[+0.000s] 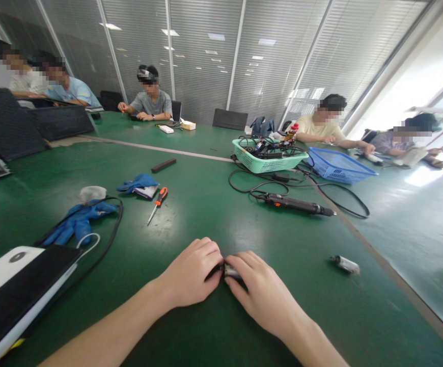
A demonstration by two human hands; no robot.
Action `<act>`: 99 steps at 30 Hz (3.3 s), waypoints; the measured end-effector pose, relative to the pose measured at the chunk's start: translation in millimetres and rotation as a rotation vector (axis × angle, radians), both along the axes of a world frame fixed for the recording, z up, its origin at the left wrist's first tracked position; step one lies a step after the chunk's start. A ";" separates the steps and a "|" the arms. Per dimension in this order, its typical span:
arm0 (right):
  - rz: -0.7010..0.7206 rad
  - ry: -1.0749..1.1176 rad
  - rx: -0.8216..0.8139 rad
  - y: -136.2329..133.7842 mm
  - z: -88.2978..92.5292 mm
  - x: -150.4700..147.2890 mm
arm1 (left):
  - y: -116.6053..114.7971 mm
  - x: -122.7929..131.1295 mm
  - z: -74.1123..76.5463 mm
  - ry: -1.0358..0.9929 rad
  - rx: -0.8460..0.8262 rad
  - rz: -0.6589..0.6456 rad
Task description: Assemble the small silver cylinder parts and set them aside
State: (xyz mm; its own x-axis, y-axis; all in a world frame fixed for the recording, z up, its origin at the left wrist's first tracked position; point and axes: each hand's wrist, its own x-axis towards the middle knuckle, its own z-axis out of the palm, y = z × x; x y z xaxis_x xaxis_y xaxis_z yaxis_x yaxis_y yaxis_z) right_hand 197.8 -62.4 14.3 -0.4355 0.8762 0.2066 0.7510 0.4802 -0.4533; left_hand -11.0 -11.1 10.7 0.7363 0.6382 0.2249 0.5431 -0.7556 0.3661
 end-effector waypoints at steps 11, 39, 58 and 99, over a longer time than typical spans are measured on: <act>0.003 0.006 0.000 1.8 -0.9 -0.3 | -0.2 -0.9 0.3 0.002 0.001 0.003; 0.004 0.005 0.016 0.7 0.9 -0.9 | -0.4 0.0 1.6 -0.001 -0.004 -0.001; 0.003 0.008 0.010 0.1 1.4 -0.8 | -0.7 -0.4 4.2 0.002 -0.007 0.000; -0.023 0.006 0.007 -0.8 1.0 -1.4 | -1.1 -0.3 4.3 0.003 -0.021 0.010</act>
